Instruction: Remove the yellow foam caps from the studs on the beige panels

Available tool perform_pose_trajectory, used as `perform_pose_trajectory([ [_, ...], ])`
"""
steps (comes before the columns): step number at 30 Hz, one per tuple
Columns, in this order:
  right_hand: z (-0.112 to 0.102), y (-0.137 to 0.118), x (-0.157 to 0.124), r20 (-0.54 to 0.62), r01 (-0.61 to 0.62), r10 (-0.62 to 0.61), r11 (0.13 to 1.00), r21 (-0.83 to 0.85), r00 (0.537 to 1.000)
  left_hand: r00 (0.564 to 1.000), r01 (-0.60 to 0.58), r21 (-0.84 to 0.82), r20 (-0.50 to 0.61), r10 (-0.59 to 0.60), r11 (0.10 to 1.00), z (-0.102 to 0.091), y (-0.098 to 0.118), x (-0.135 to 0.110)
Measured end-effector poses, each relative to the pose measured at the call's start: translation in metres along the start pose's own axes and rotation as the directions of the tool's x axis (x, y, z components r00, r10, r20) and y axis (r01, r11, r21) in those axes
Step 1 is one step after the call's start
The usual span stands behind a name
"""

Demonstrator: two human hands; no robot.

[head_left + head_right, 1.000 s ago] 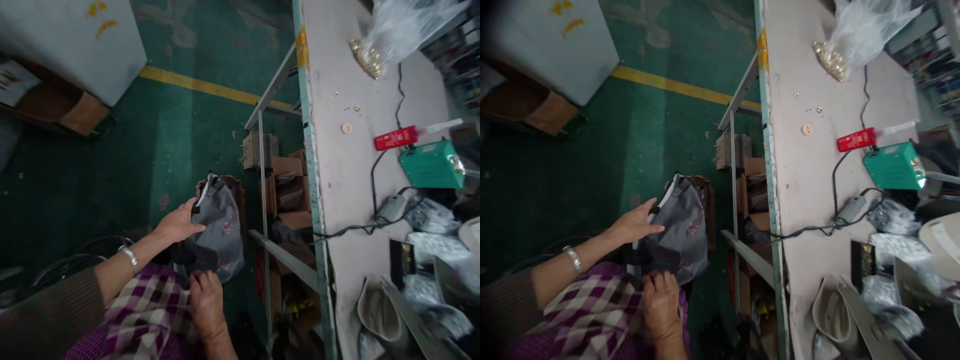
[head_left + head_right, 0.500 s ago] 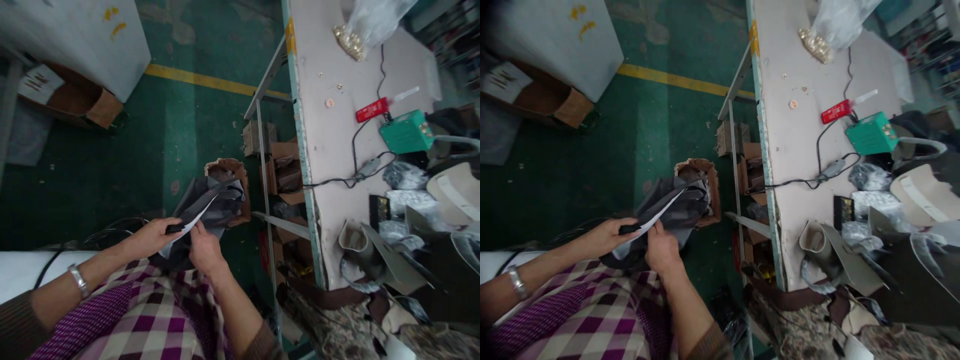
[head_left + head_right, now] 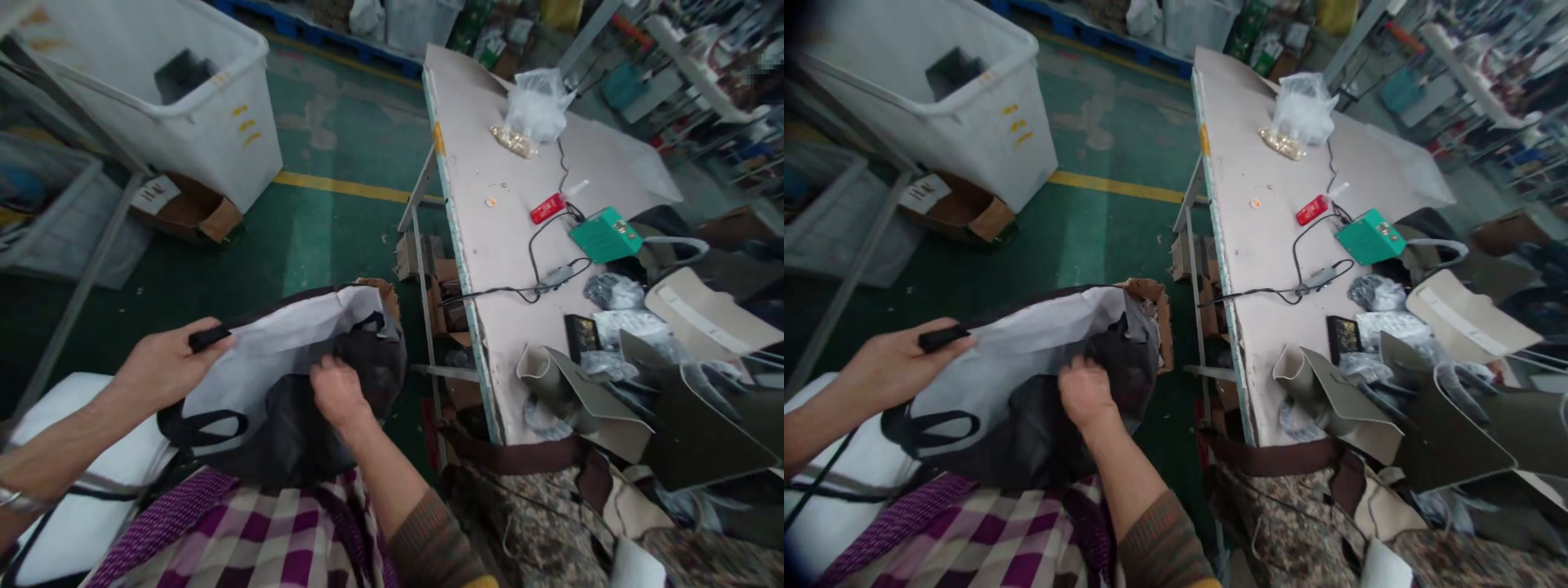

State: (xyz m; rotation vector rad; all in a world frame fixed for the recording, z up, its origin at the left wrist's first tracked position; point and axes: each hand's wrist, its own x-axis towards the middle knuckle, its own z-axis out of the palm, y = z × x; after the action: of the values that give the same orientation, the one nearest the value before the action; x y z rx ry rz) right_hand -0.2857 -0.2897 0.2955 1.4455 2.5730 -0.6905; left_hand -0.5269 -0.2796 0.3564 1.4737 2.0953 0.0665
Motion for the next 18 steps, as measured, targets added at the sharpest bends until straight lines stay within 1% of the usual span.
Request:
perform_pose_trajectory([
  [2, -0.008, 0.007, -0.027, -0.042, -0.011, 0.012, 1.0, 0.028, 0.999, 1.0, -0.006, 0.134, -0.01, 0.007, 0.991, -0.005, -0.002, 0.004],
  [4, -0.011, 0.013, -0.055, -0.092, -0.017, 0.024, 0.997, 0.078, 0.995, 0.999, -0.034, 0.216, -0.009, 0.037, 0.976, -0.008, -0.001, 0.007],
  [5, -0.012, 0.015, -0.069, -0.151, -0.025, 0.044, 0.991, 0.13, 0.987, 0.999, -0.046, 0.246, -0.006, 0.049, 0.968, -0.009, 0.0, 0.009],
  [7, -0.009, 0.018, -0.096, -0.341, -0.022, 0.127, 0.955, 0.295, 0.931, 0.998, -0.056, 0.277, 0.003, 0.057, 0.959, -0.01, 0.002, 0.013],
  [9, -0.003, 0.021, -0.12, -0.447, -0.046, 0.229, 0.922, 0.384, 0.865, 0.998, -0.057, 0.276, -0.004, 0.061, 0.96, -0.011, 0.003, 0.02],
  [10, 0.001, 0.022, -0.132, -0.467, -0.087, 0.276, 0.918, 0.386, 0.84, 0.998, -0.06, 0.273, -0.008, 0.065, 0.96, -0.012, 0.003, 0.024],
  [12, 0.011, 0.027, -0.152, -0.494, -0.209, 0.371, 0.912, 0.352, 0.786, 0.997, -0.071, 0.272, -0.021, 0.08, 0.96, -0.014, 0.002, 0.032],
  [14, 0.023, 0.032, -0.168, -0.515, -0.324, 0.448, 0.892, 0.317, 0.731, 0.992, -0.102, 0.269, -0.04, 0.117, 0.958, -0.016, 0.0, 0.04],
  [16, 0.036, 0.035, -0.177, -0.522, -0.409, 0.505, 0.863, 0.297, 0.687, 0.977, -0.165, 0.255, -0.088, 0.193, 0.953, -0.02, -0.003, 0.044],
  [18, 0.048, 0.034, -0.177, -0.504, -0.472, 0.563, 0.826, 0.309, 0.655, 0.946, -0.254, 0.233, -0.141, 0.291, 0.939, -0.025, -0.006, 0.045],
])
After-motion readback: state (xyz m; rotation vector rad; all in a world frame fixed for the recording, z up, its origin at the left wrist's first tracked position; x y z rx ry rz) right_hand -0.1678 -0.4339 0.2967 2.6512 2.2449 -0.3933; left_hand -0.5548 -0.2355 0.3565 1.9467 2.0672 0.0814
